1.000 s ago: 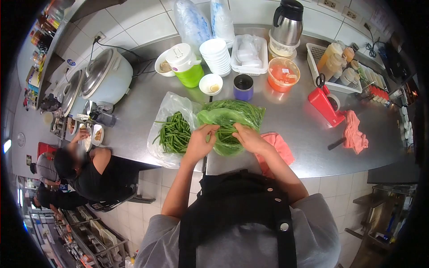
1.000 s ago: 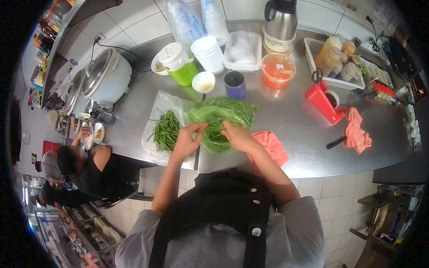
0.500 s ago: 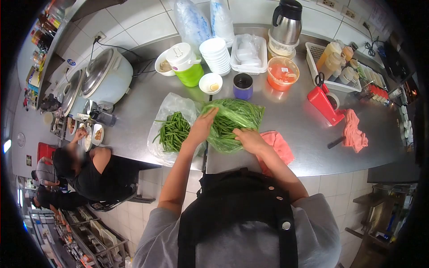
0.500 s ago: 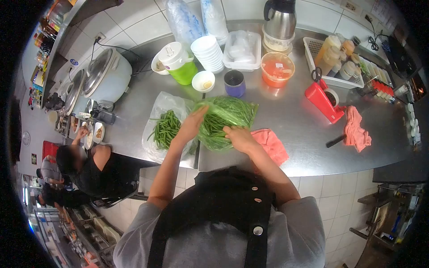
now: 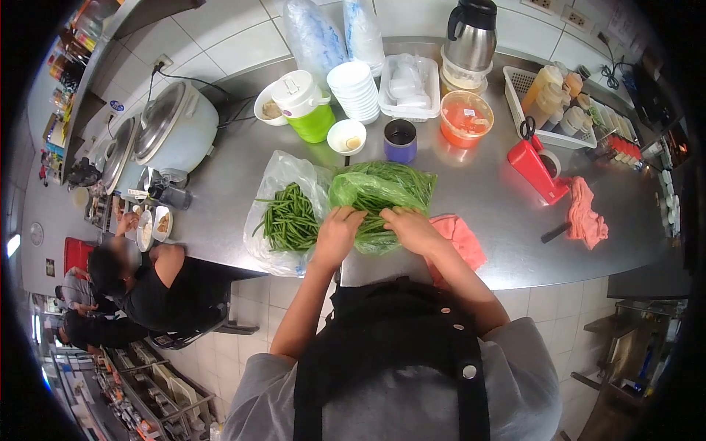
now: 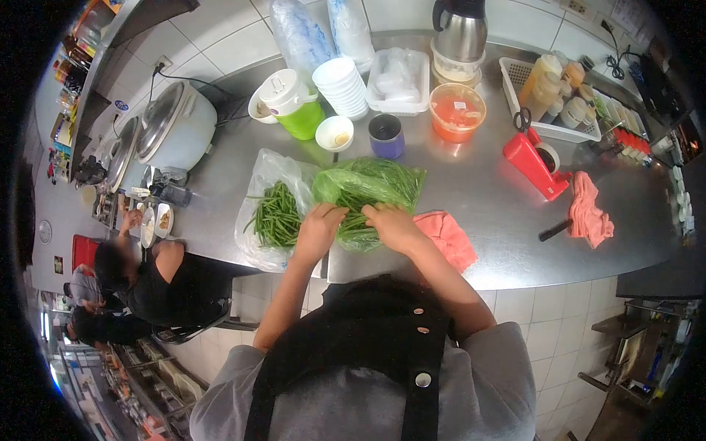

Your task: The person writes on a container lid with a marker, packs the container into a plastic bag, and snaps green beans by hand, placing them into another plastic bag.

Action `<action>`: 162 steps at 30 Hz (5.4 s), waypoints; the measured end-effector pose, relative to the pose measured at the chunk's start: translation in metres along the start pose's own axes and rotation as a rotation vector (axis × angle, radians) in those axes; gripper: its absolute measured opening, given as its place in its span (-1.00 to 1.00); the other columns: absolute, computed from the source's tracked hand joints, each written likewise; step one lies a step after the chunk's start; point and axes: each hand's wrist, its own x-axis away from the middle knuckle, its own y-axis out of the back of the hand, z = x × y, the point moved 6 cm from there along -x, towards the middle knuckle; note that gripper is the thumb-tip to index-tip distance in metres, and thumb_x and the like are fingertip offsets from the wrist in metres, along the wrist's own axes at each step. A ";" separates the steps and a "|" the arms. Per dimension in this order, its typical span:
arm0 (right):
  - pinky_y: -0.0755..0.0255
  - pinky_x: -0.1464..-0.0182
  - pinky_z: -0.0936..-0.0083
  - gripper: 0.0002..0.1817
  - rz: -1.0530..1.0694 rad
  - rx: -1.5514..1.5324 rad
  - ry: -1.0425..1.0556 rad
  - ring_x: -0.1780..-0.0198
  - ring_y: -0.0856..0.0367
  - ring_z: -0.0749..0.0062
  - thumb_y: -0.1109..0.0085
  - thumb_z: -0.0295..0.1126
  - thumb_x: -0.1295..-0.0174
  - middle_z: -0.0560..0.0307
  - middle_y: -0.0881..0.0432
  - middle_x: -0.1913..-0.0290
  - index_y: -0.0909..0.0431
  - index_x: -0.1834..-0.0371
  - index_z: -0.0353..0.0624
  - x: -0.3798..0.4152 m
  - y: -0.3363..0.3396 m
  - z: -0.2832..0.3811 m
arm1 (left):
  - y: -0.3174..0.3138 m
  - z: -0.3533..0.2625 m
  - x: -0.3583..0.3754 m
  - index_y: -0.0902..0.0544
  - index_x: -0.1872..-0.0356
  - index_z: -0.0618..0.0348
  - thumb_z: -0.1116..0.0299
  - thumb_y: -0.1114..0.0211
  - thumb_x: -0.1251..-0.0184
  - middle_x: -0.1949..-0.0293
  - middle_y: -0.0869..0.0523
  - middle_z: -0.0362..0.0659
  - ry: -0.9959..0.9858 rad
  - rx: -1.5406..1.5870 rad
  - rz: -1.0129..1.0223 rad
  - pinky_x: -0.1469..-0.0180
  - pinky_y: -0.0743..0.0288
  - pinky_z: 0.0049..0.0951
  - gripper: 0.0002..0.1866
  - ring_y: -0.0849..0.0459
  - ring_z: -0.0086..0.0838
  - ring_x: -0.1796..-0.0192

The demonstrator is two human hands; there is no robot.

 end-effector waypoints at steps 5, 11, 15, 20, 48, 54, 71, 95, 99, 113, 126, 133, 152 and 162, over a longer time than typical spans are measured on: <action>-0.30 -0.16 0.16 -0.80 -0.063 0.066 0.029 -0.08 -0.54 0.04 -0.07 -0.42 -0.34 -0.02 -0.60 0.14 -0.49 0.01 -0.12 -0.002 0.004 0.007 | -0.001 0.002 0.000 -0.71 0.23 0.27 0.51 -0.33 -0.18 0.30 -0.66 0.00 0.020 -0.004 -0.046 0.15 -0.53 -0.23 -0.85 -0.64 -0.10 0.20; -0.29 -0.14 0.19 -0.79 -0.173 -0.004 0.072 -0.10 -0.52 0.10 -0.08 -0.42 -0.32 0.05 -0.61 0.09 -0.49 0.00 -0.11 0.000 0.009 -0.001 | 0.010 0.026 0.000 -0.75 0.19 0.30 0.49 -0.33 -0.24 0.33 -0.74 -0.05 0.353 0.454 -0.217 0.13 -0.56 -0.40 -0.84 -0.72 -0.31 0.31; -0.28 -0.13 0.19 -0.79 -0.237 -0.010 0.051 -0.11 -0.52 0.13 -0.08 -0.40 -0.33 0.07 -0.62 0.03 -0.50 -0.01 -0.10 0.004 0.011 -0.012 | -0.007 0.044 0.001 -0.75 0.08 0.25 0.42 -0.27 -0.38 0.26 -0.77 -0.03 0.482 0.784 -0.030 0.13 -0.55 -0.44 -0.80 -0.73 -0.36 0.30; -0.28 -0.11 0.20 -0.81 -0.249 0.049 0.060 -0.08 -0.52 0.13 -0.08 -0.39 -0.33 0.05 -0.60 0.11 -0.50 0.03 -0.11 0.004 0.013 -0.006 | -0.005 0.026 -0.007 -0.74 0.11 0.24 0.41 -0.31 -0.33 0.28 -0.75 -0.04 0.301 0.443 0.081 0.15 -0.53 -0.40 -0.81 -0.72 -0.30 0.25; -0.28 -0.09 0.21 -0.81 -0.264 0.102 -0.020 -0.12 -0.54 0.08 -0.08 -0.38 -0.36 -0.04 -0.63 0.06 -0.46 0.01 -0.16 0.008 0.018 -0.003 | -0.002 0.014 -0.011 -0.70 0.27 0.33 0.51 -0.30 -0.18 0.24 -0.72 -0.01 0.164 0.337 0.057 0.05 -0.56 -0.31 -0.87 -0.70 -0.09 0.17; -0.29 -0.08 0.14 -0.86 -0.279 -0.062 -0.082 -0.06 -0.56 -0.01 -0.08 -0.42 -0.33 -0.11 -0.63 0.13 -0.43 0.10 -0.18 0.008 0.012 -0.011 | -0.011 0.028 -0.003 -0.68 0.23 0.32 0.50 -0.29 -0.26 0.24 -0.73 0.00 0.289 0.533 -0.070 0.04 -0.55 -0.32 -0.88 -0.71 -0.12 0.16; -0.27 -0.07 0.19 -0.83 -0.299 0.100 -0.080 -0.06 -0.56 0.01 -0.06 -0.38 -0.37 -0.12 -0.63 0.07 -0.43 0.07 -0.19 0.010 0.017 0.001 | -0.009 0.020 -0.011 -0.70 0.29 0.23 0.44 -0.39 -0.13 0.22 -0.73 -0.06 0.234 0.382 -0.074 0.06 -0.56 -0.27 -0.86 -0.71 -0.10 0.15; -0.25 -0.02 0.09 -0.84 -0.219 -0.075 -0.175 0.00 -0.58 -0.14 -0.03 -0.38 -0.39 -0.23 -0.65 0.15 -0.35 0.12 -0.23 0.011 0.001 -0.009 | -0.018 0.024 -0.005 -0.71 0.24 0.21 0.54 -0.31 -0.19 0.16 -0.73 -0.14 0.351 0.620 -0.153 -0.02 -0.49 -0.42 -0.87 -0.69 -0.35 0.15; -0.27 -0.02 0.11 -0.83 -0.255 0.000 -0.155 -0.01 -0.59 -0.11 -0.05 -0.38 -0.38 -0.22 -0.65 0.15 -0.34 0.11 -0.22 0.011 0.003 -0.004 | 0.004 -0.017 -0.012 -0.73 0.23 0.09 0.52 -0.32 -0.14 0.04 -0.68 -0.15 0.085 0.119 -0.150 -0.18 -0.40 -0.22 -0.82 -0.62 -0.15 0.04; -0.24 -0.04 0.16 -0.90 -0.252 0.040 -0.157 0.01 -0.61 -0.02 -0.04 -0.40 -0.36 -0.11 -0.66 0.15 -0.40 0.18 -0.19 0.014 0.004 0.001 | -0.010 0.003 -0.013 -0.72 0.29 0.14 0.50 -0.41 -0.12 0.13 -0.62 -0.16 0.197 0.400 -0.163 -0.22 -0.35 -0.10 -0.87 -0.61 -0.22 0.00; -0.25 -0.05 0.24 -0.90 -0.246 0.280 -0.110 0.02 -0.61 0.16 -0.03 -0.40 -0.32 -0.02 -0.64 0.20 -0.46 0.21 -0.17 0.012 0.005 0.014 | -0.011 -0.036 -0.021 -0.62 0.32 0.11 0.50 -0.40 0.00 0.15 -0.55 -0.20 -0.186 -0.187 -0.084 -0.40 -0.17 0.08 -0.81 -0.59 -0.29 0.01; -0.26 -0.04 0.20 -0.91 -0.242 0.101 -0.151 0.01 -0.60 0.01 -0.03 -0.46 -0.30 -0.08 -0.65 0.18 -0.43 0.18 -0.19 0.015 0.005 -0.002 | -0.005 0.001 -0.021 -0.62 0.28 0.16 0.57 -0.34 -0.11 0.14 -0.58 -0.11 0.072 0.288 -0.162 -0.21 -0.36 -0.10 -0.84 -0.60 -0.21 0.03; -0.34 0.06 -0.01 -0.83 -0.286 -0.078 -0.187 0.04 -0.57 -0.25 0.00 -0.37 -0.41 -0.28 -0.62 0.18 -0.33 0.21 -0.26 0.017 0.016 -0.013 | -0.010 0.010 -0.010 -0.68 0.27 0.21 0.55 -0.31 -0.18 0.17 -0.66 -0.14 0.087 0.162 -0.095 -0.19 -0.37 -0.21 -0.90 -0.64 -0.18 0.06; -0.37 0.04 0.52 -0.73 0.032 -1.258 -0.273 0.15 -0.46 0.52 -0.04 -0.31 -0.48 0.24 -0.48 0.25 -0.44 -0.06 -0.28 0.007 -0.026 -0.027 | -0.013 0.054 0.007 -0.72 0.16 0.28 0.56 -0.34 -0.22 0.12 -0.68 -0.07 0.495 0.766 -0.408 0.02 -0.56 -0.46 -0.83 -0.71 -0.29 0.15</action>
